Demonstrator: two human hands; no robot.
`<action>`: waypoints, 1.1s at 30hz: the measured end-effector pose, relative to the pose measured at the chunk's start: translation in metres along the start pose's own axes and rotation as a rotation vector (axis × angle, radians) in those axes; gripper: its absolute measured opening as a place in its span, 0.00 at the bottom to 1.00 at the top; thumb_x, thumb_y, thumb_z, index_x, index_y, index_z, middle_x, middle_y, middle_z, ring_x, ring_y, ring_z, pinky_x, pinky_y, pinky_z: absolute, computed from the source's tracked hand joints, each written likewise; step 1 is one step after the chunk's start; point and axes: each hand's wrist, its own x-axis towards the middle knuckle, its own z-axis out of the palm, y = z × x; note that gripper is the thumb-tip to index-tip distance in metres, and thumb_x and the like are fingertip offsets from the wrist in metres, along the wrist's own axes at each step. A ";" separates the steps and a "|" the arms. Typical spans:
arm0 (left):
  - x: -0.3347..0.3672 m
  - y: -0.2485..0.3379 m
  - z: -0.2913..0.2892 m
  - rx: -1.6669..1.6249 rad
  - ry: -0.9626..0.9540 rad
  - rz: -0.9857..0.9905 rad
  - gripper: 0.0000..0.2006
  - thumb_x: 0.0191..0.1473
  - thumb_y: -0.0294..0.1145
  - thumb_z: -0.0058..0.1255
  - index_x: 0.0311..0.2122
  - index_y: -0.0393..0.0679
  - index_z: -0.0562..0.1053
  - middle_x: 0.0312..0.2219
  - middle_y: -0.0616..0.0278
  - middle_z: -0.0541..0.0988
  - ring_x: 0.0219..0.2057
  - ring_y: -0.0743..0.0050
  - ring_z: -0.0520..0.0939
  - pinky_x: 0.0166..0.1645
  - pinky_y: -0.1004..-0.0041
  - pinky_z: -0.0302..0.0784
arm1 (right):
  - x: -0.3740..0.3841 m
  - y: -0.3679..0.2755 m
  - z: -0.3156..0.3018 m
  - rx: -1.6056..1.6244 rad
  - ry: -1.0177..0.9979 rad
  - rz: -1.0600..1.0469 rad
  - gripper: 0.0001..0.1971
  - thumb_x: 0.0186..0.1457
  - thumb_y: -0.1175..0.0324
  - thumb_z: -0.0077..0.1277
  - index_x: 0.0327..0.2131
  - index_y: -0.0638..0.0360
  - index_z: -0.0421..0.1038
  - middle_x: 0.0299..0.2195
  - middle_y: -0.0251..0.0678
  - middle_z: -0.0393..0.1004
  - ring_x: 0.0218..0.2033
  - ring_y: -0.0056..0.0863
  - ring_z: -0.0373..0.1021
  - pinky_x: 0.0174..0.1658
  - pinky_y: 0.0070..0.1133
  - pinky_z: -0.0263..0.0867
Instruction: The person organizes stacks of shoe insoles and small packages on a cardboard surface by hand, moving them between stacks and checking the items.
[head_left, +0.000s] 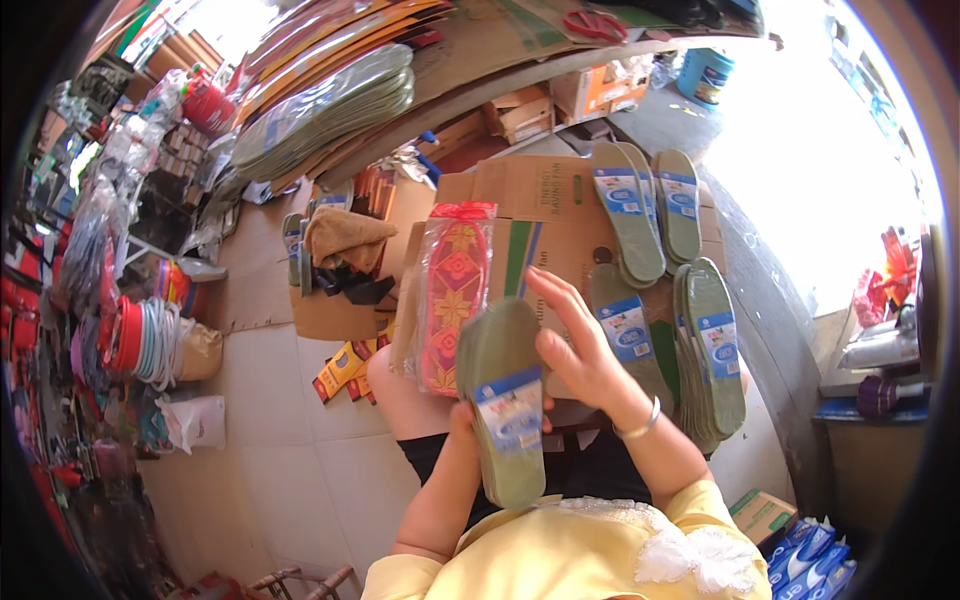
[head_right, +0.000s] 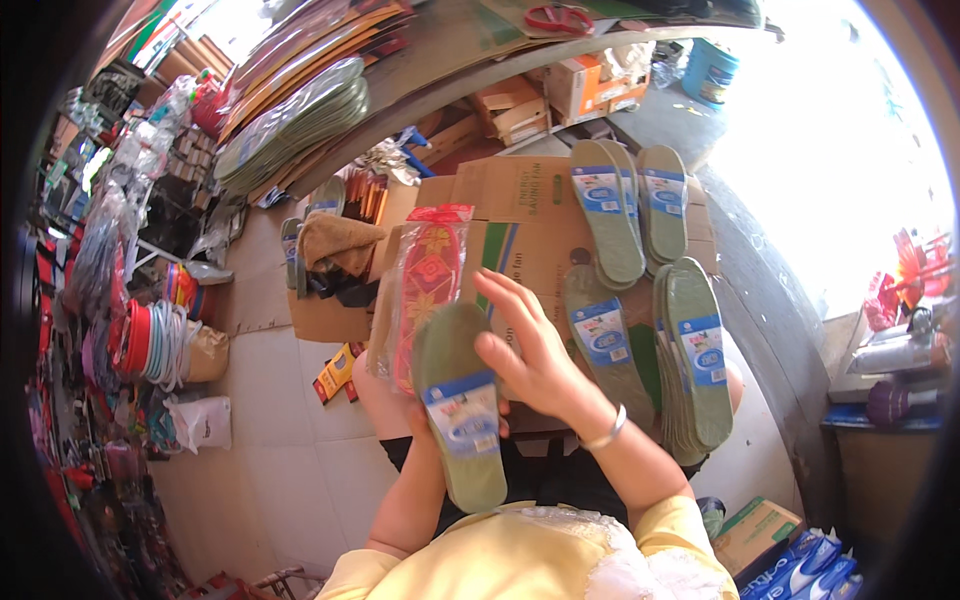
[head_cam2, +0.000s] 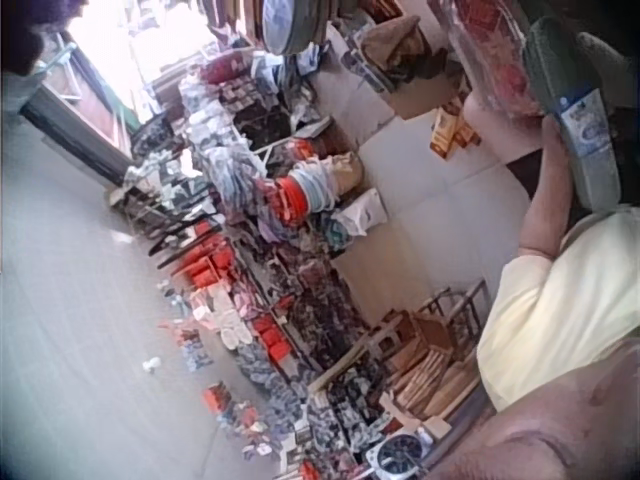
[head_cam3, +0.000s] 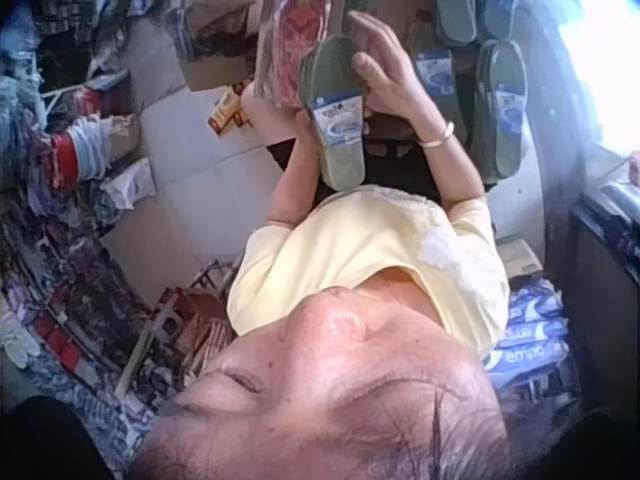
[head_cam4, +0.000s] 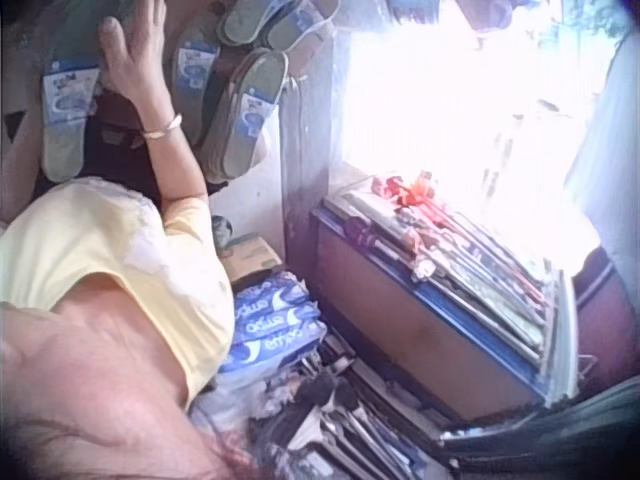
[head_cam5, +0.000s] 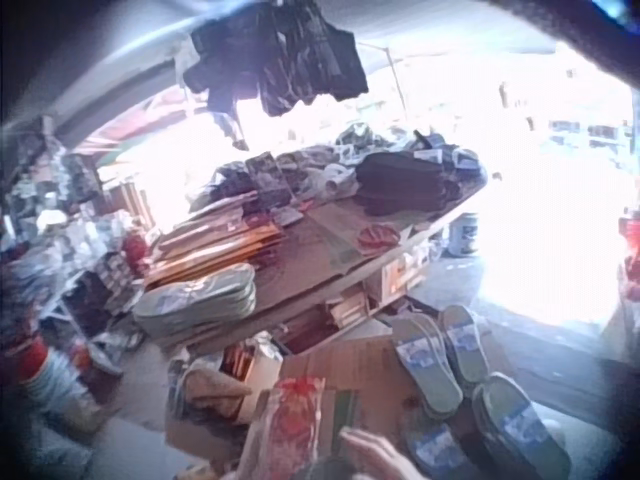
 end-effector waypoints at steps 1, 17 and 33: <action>-0.003 -0.010 0.000 -0.008 -0.009 -0.014 0.52 0.39 0.65 0.56 0.60 0.37 0.52 0.52 0.41 0.66 0.46 0.49 0.76 0.44 0.58 0.78 | 0.010 -0.003 -0.003 0.056 0.016 -0.005 0.26 0.60 0.58 0.43 0.56 0.63 0.58 0.55 0.50 0.60 0.58 0.42 0.56 0.57 0.31 0.54; -0.016 -0.034 0.039 0.189 0.319 -0.174 0.48 0.39 0.50 0.63 0.61 0.36 0.51 0.54 0.48 0.64 0.56 0.58 0.65 0.58 0.63 0.63 | -0.025 -0.017 -0.004 0.107 -0.126 0.313 0.07 0.51 0.72 0.48 0.31 0.63 0.76 0.26 0.37 0.74 0.26 0.24 0.70 0.30 0.19 0.65; 0.074 0.234 0.174 0.531 0.503 0.915 0.20 0.47 0.30 0.52 0.47 0.39 0.66 0.45 0.58 0.73 0.47 0.63 0.74 0.51 0.59 0.70 | -0.068 0.020 -0.006 0.634 0.496 0.200 0.16 0.58 0.71 0.45 0.49 0.61 0.63 0.43 0.34 0.69 0.39 0.21 0.67 0.42 0.20 0.64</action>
